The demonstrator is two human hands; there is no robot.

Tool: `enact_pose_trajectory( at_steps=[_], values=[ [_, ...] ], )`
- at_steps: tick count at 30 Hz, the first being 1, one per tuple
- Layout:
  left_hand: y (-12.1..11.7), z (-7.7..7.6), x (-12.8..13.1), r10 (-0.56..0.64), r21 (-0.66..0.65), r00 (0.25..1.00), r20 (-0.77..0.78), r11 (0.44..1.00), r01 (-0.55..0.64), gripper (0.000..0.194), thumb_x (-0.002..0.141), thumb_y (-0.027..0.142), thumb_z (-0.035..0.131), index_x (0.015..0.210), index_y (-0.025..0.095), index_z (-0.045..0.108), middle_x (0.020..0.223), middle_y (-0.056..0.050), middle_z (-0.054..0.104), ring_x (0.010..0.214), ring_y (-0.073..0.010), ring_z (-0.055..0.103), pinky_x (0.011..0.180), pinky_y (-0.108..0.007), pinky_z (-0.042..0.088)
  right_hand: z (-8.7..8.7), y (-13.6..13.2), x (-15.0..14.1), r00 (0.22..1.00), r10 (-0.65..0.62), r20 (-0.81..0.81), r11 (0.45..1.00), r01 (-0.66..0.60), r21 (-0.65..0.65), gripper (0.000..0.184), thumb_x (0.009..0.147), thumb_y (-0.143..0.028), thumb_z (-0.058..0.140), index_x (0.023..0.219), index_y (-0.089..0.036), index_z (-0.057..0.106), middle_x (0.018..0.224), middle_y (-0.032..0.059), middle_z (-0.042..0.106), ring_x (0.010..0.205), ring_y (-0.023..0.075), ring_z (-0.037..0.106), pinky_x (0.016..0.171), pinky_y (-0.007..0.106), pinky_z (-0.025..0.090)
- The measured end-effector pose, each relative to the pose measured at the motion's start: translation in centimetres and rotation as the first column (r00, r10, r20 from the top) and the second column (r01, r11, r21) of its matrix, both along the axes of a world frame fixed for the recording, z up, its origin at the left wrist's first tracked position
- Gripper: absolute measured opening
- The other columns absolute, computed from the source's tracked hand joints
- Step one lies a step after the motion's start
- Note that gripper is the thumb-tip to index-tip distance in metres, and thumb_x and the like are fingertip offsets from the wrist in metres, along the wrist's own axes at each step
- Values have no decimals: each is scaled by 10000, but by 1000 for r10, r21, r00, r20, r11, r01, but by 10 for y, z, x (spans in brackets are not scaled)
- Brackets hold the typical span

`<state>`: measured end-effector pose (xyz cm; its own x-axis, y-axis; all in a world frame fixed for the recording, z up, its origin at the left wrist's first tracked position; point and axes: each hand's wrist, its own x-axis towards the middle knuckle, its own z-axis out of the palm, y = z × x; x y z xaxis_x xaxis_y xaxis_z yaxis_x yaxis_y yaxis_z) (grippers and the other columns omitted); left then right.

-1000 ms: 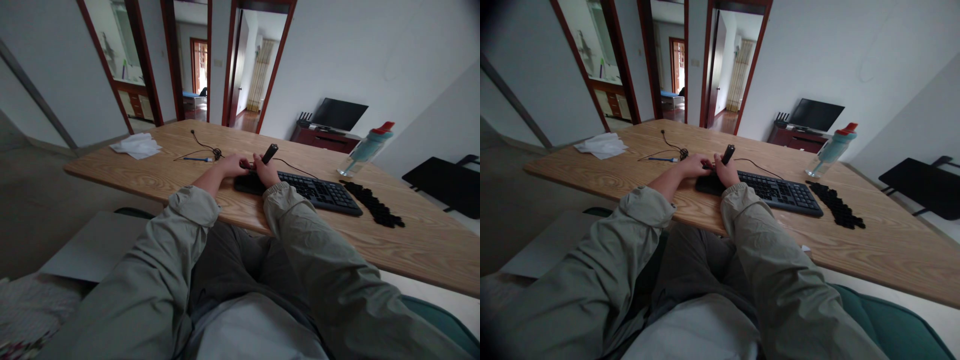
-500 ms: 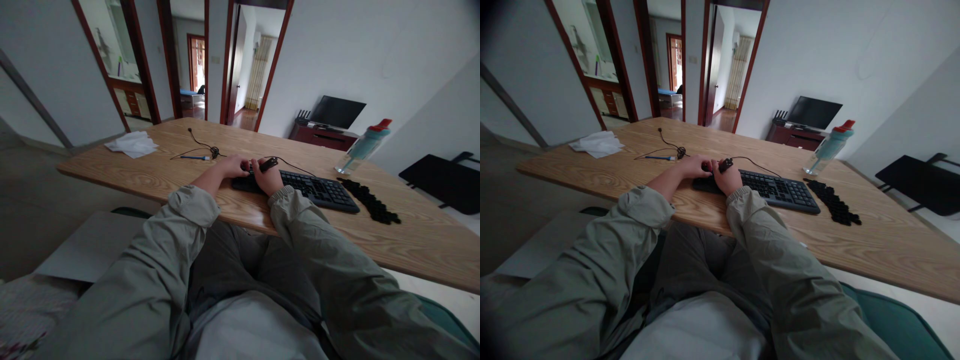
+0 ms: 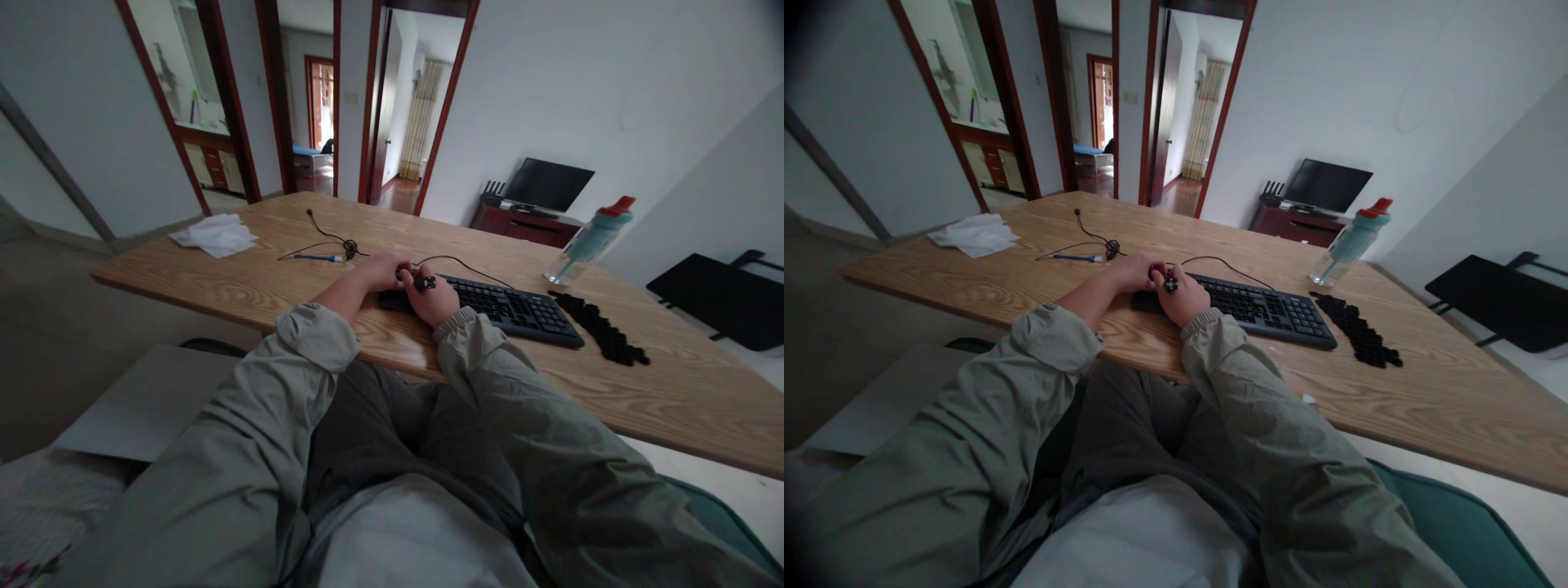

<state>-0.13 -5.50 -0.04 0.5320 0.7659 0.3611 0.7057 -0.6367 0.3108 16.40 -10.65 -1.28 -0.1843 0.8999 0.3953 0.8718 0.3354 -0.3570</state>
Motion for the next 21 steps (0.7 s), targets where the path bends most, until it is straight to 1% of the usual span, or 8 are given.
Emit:
enact_pose_trajectory(
  at_steps=[4, 6, 8, 10, 12, 14, 16, 21],
  values=[
    [0, 2, 0, -92, -96, 995, 49, 991, 96, 334, 701, 201, 643, 1027, 188, 710, 1010, -43, 725, 844, -174, 637, 765, -268, 472, 1, -4, 2, 999, 45, 6, 999, -45, -19, 524, 897, -683, 348, 1055, -218, 530, 993, 139, 689, 849, 285, 658, 674, 341, 427],
    [0, 3, 1, -95, -100, 995, 18, 990, 97, 339, 689, 191, 651, 1021, 197, 722, 1017, -40, 728, 871, -180, 641, 790, -270, 471, 1, -7, 6, 999, 48, 0, 999, -48, -25, 533, 879, -689, 384, 1082, -215, 520, 997, 139, 687, 862, 287, 659, 673, 341, 428],
    [-1, 4, 2, -65, -88, 997, -44, 994, 61, 297, 685, 192, 654, 969, 208, 741, 976, -35, 732, 862, -183, 641, 781, -269, 468, 2, -11, 13, 997, 83, -9, 997, -83, -12, 571, 838, -693, 456, 1136, -208, 507, 995, 134, 686, 868, 289, 658, 670, 342, 434],
    [-2, 4, 3, -35, -53, 995, -96, 998, 30, 245, 696, 200, 647, 915, 212, 754, 933, -36, 731, 829, -180, 637, 758, -265, 464, 4, -19, 22, 986, 166, -14, 985, -165, 48, 630, 791, -666, 543, 1212, -200, 485, 1020, 128, 683, 888, 285, 655, 691, 346, 447],
    [-3, 5, 4, -19, -21, 993, -121, 1000, 17, 224, 714, 201, 632, 898, 209, 760, 918, -41, 727, 811, -177, 632, 746, -263, 461, 6, -31, 33, 966, 259, 3, 956, -257, 143, 642, 785, -607, 580, 1270, -198, 480, 1081, 126, 674, 937, 277, 646, 755, 353, 460],
    [-4, 6, 3, -10, -15, 992, -125, 1000, 8, 221, 727, 214, 627, 904, 205, 760, 914, -45, 724, 813, -180, 629, 748, -264, 460, 8, -44, 42, 946, 319, 56, 927, -324, 191, 593, 820, -563, 555, 1291, -205, 508, 1151, 125, 662, 987, 274, 637, 824, 359, 457],
    [-5, 8, 2, -15, -27, 993, -117, 1000, 12, 215, 737, 245, 632, 910, 208, 754, 915, -45, 719, 835, -185, 629, 763, -268, 462, 8, -56, 46, 932, 339, 127, 919, -357, 166, 539, 873, -544, 493, 1302, -220, 537, 1168, 118, 664, 995, 271, 637, 845, 360, 454],
    [-6, 6, -3, -41, -62, 999, -21, 997, 40, 278, 715, 257, 659, 985, 209, 703, 976, -44, 699, 881, -184, 626, 809, -284, 483, 7, -72, 31, 930, 284, 231, 945, -313, 98, 525, 972, -494, 300, 1357, -210, 516, 1154, 139, 670, 987, 273, 640, 793, 360, 459]
  ],
)
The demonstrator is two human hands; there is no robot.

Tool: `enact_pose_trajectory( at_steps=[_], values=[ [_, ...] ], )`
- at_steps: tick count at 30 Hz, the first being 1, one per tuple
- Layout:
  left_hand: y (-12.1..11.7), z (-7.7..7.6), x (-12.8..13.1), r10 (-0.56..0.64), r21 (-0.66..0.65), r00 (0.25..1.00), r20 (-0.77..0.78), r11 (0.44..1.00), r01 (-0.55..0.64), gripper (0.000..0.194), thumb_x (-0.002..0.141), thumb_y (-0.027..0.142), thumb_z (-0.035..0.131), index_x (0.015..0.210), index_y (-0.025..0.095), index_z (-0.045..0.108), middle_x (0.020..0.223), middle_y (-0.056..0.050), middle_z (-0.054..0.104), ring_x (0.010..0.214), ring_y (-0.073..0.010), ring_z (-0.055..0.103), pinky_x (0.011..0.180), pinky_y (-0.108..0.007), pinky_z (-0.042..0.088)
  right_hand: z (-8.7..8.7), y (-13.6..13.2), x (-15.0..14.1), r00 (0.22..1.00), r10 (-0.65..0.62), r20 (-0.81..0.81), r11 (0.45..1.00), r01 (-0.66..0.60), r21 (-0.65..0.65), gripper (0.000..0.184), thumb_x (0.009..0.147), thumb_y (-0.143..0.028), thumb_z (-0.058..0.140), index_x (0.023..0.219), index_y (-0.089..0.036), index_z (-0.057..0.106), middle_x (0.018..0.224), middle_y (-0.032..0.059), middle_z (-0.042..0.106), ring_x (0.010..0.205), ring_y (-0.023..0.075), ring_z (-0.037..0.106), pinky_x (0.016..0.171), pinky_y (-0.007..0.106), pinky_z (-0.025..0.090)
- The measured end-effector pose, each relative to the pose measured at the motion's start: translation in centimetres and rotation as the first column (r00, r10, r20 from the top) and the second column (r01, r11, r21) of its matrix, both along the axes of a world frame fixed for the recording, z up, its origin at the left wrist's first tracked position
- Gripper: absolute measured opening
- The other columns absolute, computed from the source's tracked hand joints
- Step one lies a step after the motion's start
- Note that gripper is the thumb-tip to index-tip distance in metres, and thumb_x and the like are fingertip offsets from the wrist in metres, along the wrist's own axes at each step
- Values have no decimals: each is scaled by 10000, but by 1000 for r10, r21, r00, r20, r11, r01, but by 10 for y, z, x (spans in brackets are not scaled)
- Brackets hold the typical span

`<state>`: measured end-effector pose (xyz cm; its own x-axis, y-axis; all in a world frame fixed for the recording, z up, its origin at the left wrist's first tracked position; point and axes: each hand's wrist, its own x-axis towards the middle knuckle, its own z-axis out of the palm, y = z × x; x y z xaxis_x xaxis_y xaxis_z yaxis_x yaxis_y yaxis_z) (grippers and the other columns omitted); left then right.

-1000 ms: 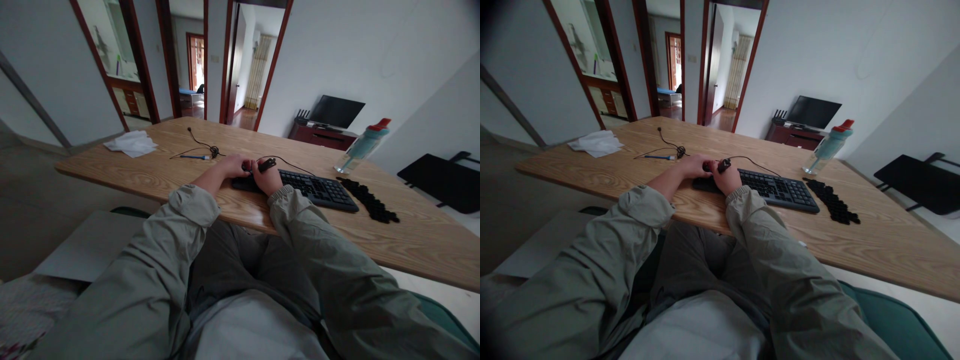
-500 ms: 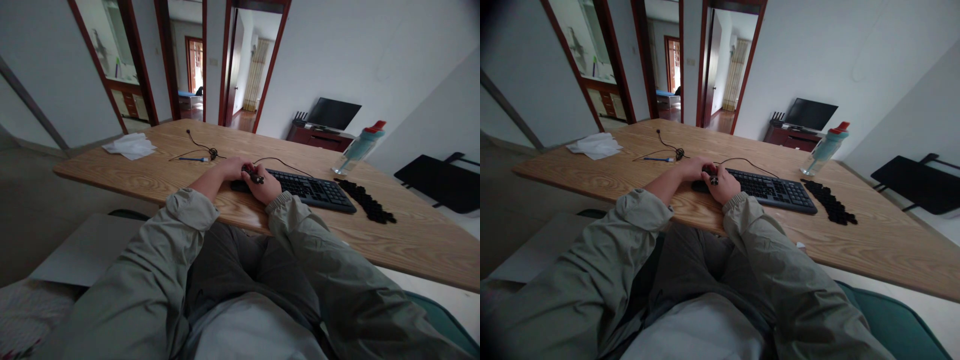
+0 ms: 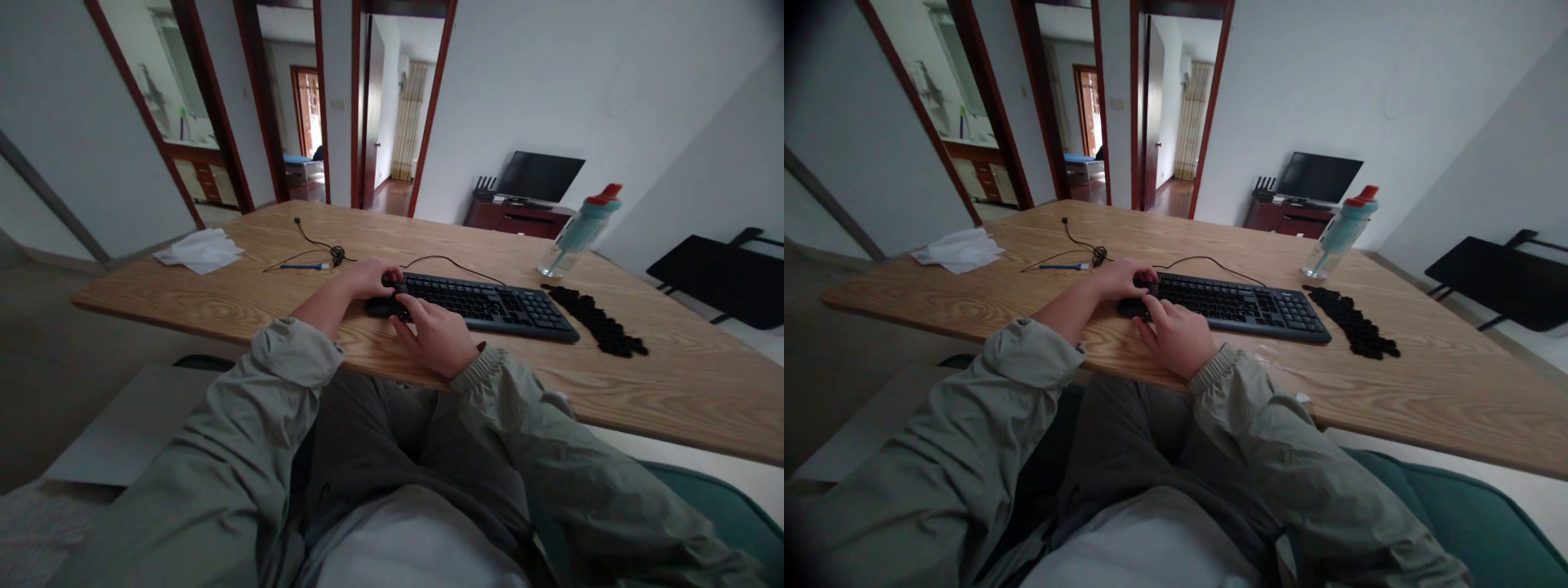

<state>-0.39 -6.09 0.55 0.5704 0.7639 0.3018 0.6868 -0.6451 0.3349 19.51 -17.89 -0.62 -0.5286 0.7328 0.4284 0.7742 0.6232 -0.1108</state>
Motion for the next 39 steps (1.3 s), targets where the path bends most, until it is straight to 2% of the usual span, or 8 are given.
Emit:
enact_pose_trajectory(
  at_steps=[5, 8, 16, 23, 27, 31, 34, 39],
  values=[
    [3, -8, -3, 17, -57, 987, 157, 998, -8, 467, 669, 144, 638, 1130, 205, 602, 981, -25, 665, 851, -145, 613, 773, -256, 505, -4, -8, -27, 997, -69, 35, 998, 69, 0, 511, 990, -456, 265, 1351, -181, 501, 1107, 156, 677, 928, 272, 650, 699, 347, 454],
    [6, -11, -6, 26, -88, 980, 196, 996, -8, 503, 665, 120, 624, 1160, 193, 574, 969, -23, 653, 850, -136, 609, 773, -250, 511, -7, -12, -37, 993, -91, 69, 996, 91, 2, 471, 986, -423, 302, 1356, -197, 485, 1109, 151, 673, 915, 254, 648, 656, 329, 449],
    [3, -5, -11, 22, -159, 976, 219, 987, 13, 513, 687, 190, 686, 1190, 195, 581, 957, -31, 653, 850, -148, 622, 757, -266, 522, -3, -16, -31, 988, -155, 4, 987, 156, -34, 429, 992, -395, 323, 1329, -187, 487, 1127, 108, 686, 916, 221, 661, 705, 298, 458],
    [2, -3, -10, 23, -156, 982, 186, 988, 6, 479, 702, 224, 693, 1169, 180, 594, 932, -27, 659, 833, -150, 620, 750, -263, 520, 0, -3, -7, 975, -175, -134, 984, 172, -36, 453, 994, -438, 332, 1346, -200, 490, 1162, 93, 690, 911, 224, 682, 725, 308, 478],
    [2, -3, -8, -17, -114, 989, 148, 993, 34, 411, 711, 253, 690, 1108, 163, 635, 946, -38, 673, 834, -156, 629, 761, -267, 518, -6, -2, -3, 989, -121, -81, 992, 122, 11, 444, 993, -411, 347, 1331, -183, 523, 1218, 113, 667, 970, 227, 670, 770, 307, 477],
    [-4, 1, -3, 4, -36, 1000, 4, 999, -4, 280, 732, 295, 667, 972, 155, 704, 931, -59, 701, 826, -188, 640, 774, -297, 506, -10, -2, -8, 993, -105, -50, 994, 106, 35, 426, 992, -386, 353, 1322, -184, 532, 1206, 110, 673, 952, 224, 670, 753, 304, 472],
    [-7, 4, 0, 39, -6, 999, -36, 999, -39, 270, 737, 329, 665, 949, 169, 715, 920, -57, 709, 825, -192, 640, 769, -292, 496, -6, 2, -10, 991, -115, -64, 992, 117, 41, 413, 986, -401, 360, 1305, -209, 537, 1176, 97, 686, 912, 225, 675, 716, 303, 462],
    [-4, 1, 1, -32, -51, 995, 90, 998, 37, 308, 714, 301, 692, 989, 163, 684, 955, -44, 710, 834, -169, 638, 785, -271, 500, 16, 17, -10, 978, -188, -90, 981, 191, 29, 397, 961, -435, 393, 1230, -205, 571, 1046, 107, 714, 826, 244, 675, 655, 306, 432]
  ],
)
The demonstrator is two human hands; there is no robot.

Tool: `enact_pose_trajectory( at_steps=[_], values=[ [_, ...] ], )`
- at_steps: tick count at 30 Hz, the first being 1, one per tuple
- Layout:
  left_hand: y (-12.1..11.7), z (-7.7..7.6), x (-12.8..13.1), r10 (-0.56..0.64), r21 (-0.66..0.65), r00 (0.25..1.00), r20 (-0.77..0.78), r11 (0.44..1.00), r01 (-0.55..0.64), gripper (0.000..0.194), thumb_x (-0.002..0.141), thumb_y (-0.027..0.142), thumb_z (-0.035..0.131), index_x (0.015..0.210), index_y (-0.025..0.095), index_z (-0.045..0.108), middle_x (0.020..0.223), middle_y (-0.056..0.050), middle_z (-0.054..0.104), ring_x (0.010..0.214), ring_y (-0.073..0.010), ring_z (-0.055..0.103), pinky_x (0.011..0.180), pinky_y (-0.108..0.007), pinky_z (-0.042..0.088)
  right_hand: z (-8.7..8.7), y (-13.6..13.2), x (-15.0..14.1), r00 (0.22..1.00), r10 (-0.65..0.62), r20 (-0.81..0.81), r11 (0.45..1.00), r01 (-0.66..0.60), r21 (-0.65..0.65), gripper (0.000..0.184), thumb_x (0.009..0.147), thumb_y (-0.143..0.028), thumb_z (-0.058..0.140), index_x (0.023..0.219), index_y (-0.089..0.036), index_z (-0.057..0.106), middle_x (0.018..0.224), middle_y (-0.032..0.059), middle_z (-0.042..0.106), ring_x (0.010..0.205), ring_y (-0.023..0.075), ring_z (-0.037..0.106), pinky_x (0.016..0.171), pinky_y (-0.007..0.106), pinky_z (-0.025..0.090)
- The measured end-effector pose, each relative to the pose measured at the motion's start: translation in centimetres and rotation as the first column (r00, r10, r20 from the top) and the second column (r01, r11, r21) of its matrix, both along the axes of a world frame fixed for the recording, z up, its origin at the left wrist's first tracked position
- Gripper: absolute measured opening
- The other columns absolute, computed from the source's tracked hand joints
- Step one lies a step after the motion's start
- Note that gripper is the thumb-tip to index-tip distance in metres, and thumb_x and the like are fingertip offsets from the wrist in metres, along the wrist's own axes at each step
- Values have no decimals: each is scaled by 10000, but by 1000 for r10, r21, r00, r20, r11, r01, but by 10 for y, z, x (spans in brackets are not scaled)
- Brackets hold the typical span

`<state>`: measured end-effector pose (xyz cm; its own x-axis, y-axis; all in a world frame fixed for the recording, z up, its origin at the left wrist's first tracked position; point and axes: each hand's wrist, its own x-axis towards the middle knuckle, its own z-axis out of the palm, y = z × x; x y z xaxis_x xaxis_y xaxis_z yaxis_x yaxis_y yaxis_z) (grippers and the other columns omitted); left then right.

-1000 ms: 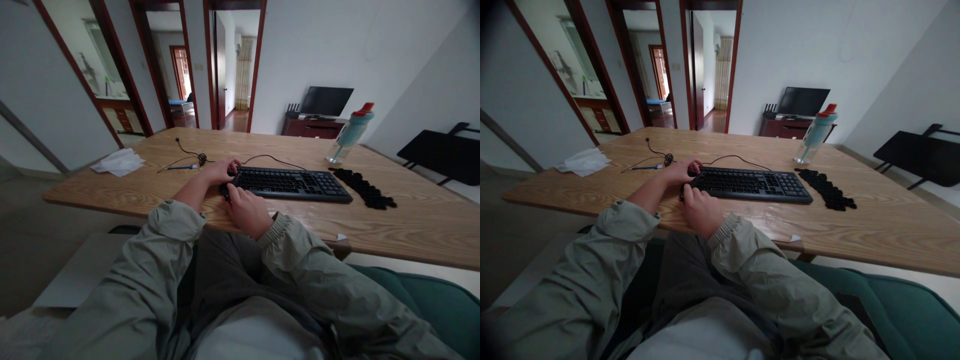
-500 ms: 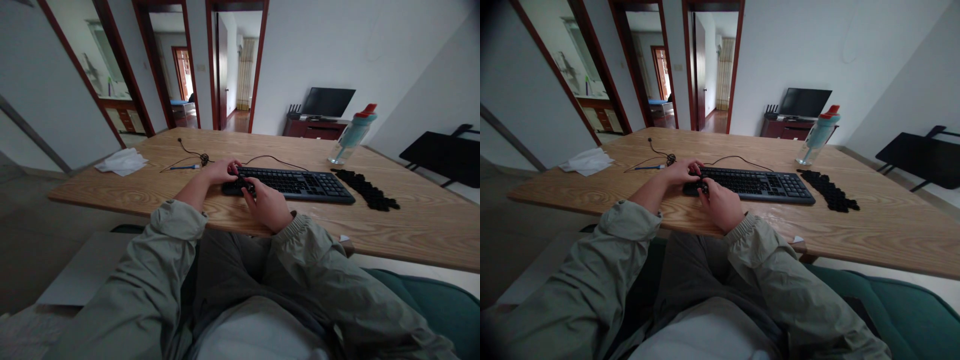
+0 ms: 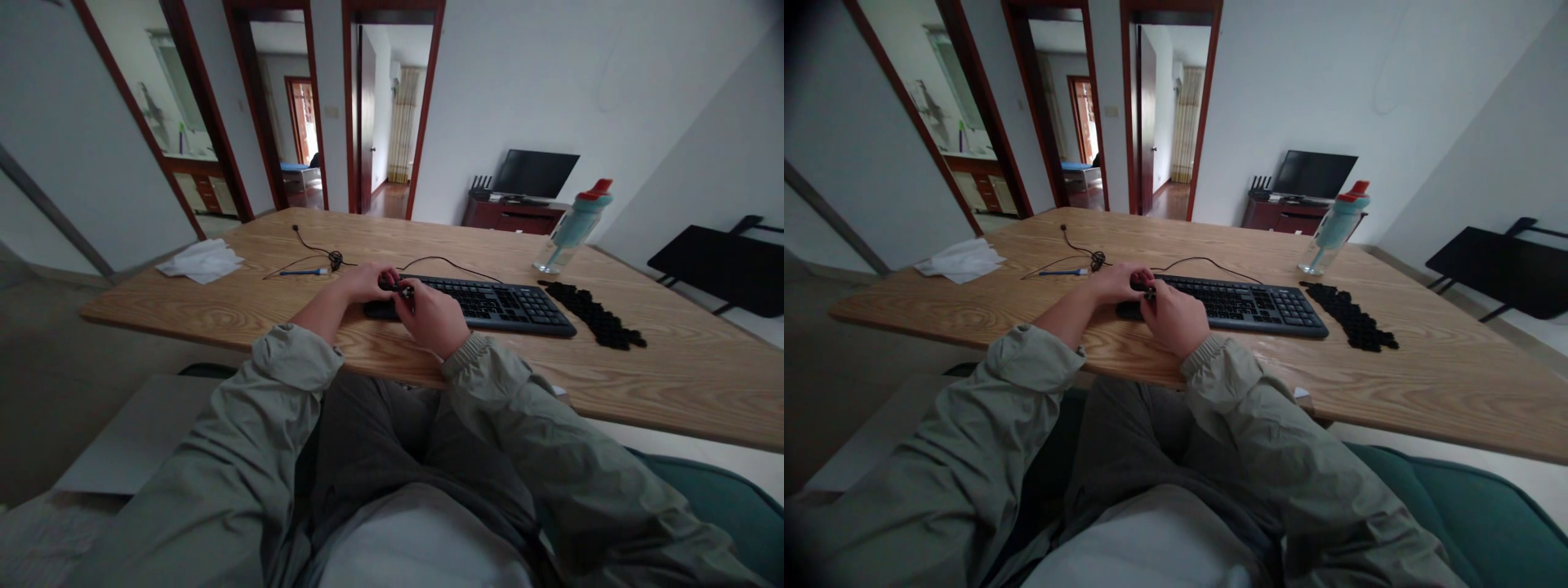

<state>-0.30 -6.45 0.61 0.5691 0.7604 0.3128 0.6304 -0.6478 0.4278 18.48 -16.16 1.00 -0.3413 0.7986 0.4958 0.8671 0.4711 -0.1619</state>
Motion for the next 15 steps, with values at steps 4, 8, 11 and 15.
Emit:
enact_pose_trajectory(
  at_steps=[4, 8, 11, 15],
  values=[
    [6, -5, 0, 33, 25, 999, 33, 999, -33, 247, 719, 236, 669, 949, 149, 680, 958, -51, 712, 829, -164, 634, 796, -277, 506, 24, 24, 0, 1000, 2, -4, 999, -2, -40, 390, 949, -461, 402, 1048, -162, 633, 904, 139, 708, 782, 250, 653, 642, 305, 407],
    [10, -8, -1, 62, 37, 998, 5, 997, -62, 266, 737, 211, 636, 993, 164, 693, 993, -50, 724, 860, -171, 647, 835, -291, 509, 39, 45, 2, 998, 56, -30, 995, -59, -80, 369, 928, -453, 443, 923, -145, 646, 866, 146, 692, 747, 222, 614, 641, 296, 395],
    [12, -8, -1, 66, 48, 997, -34, 997, -64, 341, 746, 195, 606, 1075, 184, 694, 1076, -50, 719, 933, -179, 651, 887, -295, 500, 45, 54, 5, 993, 105, -61, 987, -112, -116, 334, 922, -411, 451, 856, -148, 647, 816, 118, 680, 674, 182, 568, 614, 283, 373],
    [14, -7, 0, 105, 109, 985, -136, 990, -90, 322, 762, 181, 557, 1038, 189, 723, 1096, -54, 710, 996, -188, 637, 934, -295, 480, 50, 61, 7, 986, 137, -98, 978, -150, -142, 301, 909, -360, 466, 780, -146, 634, 747, 88, 658, 619, 151, 513, 578, 276, 340]
  ],
)
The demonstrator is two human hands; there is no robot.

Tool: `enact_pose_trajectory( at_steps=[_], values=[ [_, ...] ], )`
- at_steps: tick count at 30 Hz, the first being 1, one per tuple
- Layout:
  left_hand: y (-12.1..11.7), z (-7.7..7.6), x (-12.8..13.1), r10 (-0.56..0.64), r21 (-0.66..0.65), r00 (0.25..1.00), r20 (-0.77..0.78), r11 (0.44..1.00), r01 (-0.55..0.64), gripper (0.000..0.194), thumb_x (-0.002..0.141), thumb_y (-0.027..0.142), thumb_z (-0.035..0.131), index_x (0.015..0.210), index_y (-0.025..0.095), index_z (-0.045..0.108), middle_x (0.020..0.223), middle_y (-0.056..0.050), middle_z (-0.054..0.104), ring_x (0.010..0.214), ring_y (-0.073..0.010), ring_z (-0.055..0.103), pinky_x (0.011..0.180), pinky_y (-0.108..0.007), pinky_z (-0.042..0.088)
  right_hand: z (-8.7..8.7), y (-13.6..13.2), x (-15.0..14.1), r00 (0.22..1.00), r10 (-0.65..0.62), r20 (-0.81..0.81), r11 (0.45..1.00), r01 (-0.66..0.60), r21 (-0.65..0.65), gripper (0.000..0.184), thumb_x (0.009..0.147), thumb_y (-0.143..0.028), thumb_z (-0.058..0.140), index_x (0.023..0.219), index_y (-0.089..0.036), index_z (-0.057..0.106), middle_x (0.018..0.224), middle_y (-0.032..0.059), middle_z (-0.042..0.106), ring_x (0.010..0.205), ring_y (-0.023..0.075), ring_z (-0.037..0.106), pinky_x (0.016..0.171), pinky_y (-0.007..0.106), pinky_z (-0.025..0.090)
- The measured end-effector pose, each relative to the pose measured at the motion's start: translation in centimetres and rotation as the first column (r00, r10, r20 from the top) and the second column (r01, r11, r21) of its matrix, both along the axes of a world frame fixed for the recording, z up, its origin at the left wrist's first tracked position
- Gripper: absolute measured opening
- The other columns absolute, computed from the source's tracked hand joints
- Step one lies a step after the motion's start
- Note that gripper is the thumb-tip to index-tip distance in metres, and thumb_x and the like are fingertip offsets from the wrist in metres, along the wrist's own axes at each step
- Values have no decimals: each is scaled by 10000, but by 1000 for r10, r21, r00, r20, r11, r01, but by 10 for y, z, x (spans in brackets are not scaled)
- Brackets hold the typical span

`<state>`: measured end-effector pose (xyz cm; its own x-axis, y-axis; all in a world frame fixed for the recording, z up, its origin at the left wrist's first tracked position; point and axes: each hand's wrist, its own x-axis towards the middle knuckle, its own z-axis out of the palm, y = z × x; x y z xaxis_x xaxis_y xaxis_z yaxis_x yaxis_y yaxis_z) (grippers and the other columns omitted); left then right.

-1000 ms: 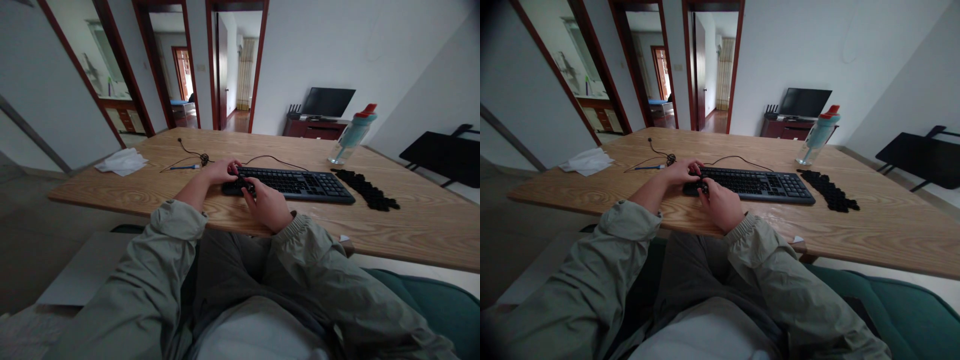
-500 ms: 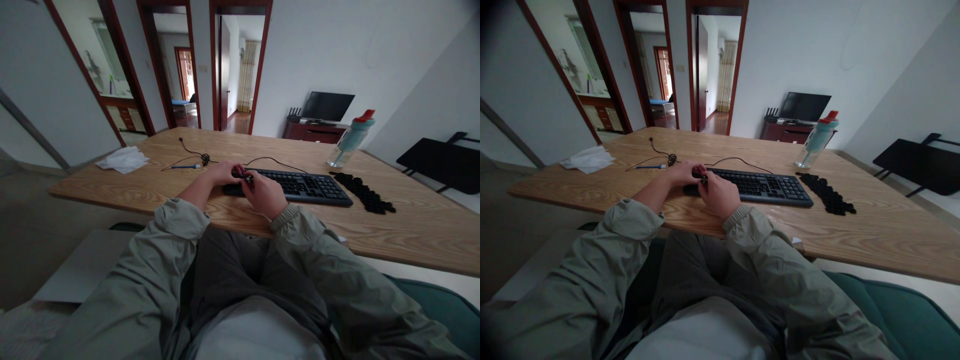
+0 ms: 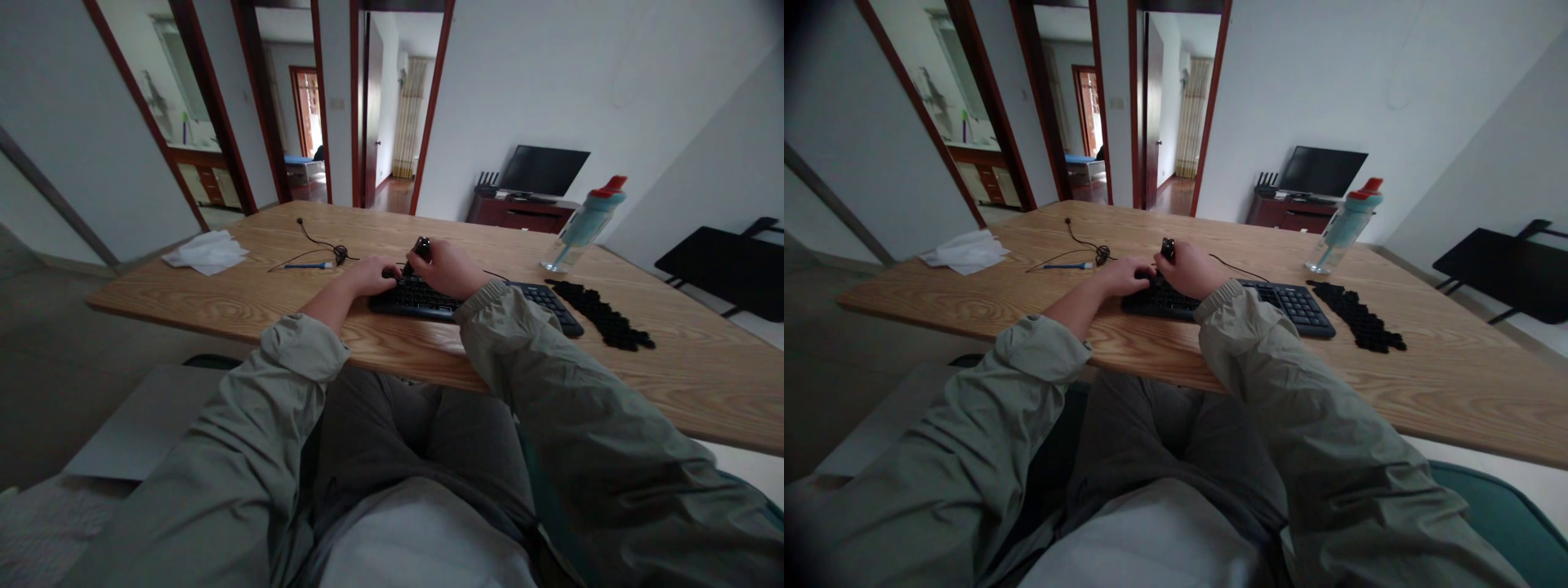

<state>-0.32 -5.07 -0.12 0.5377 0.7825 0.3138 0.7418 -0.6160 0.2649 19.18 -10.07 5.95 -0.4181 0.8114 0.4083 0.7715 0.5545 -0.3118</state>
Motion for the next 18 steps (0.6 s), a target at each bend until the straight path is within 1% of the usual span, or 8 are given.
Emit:
enact_pose_trajectory(
  at_steps=[2, 5, 9, 13, 18],
  values=[
    [0, 0, 0, 16, 26, 1000, -26, 1000, -15, 303, 774, 197, 546, 1009, 195, 737, 1084, -57, 708, 997, -196, 632, 935, -302, 478, 1, 4, 0, 1000, 16, -14, 1000, -16, -12, 296, 902, -349, 479, 757, -144, 635, 718, 81, 649, 602, 146, 497, 576, 278, 338],
    [1, -1, 0, 12, 50, 1000, -21, 999, -11, 294, 779, 221, 551, 995, 198, 750, 1080, -66, 703, 1005, -209, 625, 939, -311, 473, 2, 11, 0, 998, 40, -48, 999, -41, -13, 298, 899, -349, 495, 752, -141, 648, 699, 80, 647, 593, 148, 496, 598, 287, 361],
    [0, -3, 0, 12, 57, 1000, 2, 998, -12, 276, 784, 233, 567, 983, 201, 755, 1075, -69, 701, 1019, -214, 618, 957, -316, 459, -2, 24, 2, 992, 70, -102, 998, -70, 0, 292, 887, -383, 535, 807, -140, 676, 758, 90, 677, 654, 167, 544, 635, 293, 399],
    [0, -2, 1, 13, 16, 999, 53, 1000, -14, 263, 775, 221, 590, 987, 205, 745, 1100, -61, 698, 1034, -208, 614, 969, -317, 455, -16, 41, 5, 976, 143, -162, 987, -153, -50, 292, 885, -402, 551, 892, -144, 688, 842, 78, 701, 716, 170, 579, 662, 286, 417],
    [1, 0, 1, 12, -31, 996, 89, 999, -9, 258, 786, 208, 586, 996, 179, 734, 1078, -71, 709, 1002, -206, 629, 932, -312, 471, -38, 60, 7, 919, 228, -320, 962, -263, -71, 321, 901, -426, 515, 850, -140, 651, 760, 38, 661, 660, 134, 540, 610, 251, 392]
  ],
)
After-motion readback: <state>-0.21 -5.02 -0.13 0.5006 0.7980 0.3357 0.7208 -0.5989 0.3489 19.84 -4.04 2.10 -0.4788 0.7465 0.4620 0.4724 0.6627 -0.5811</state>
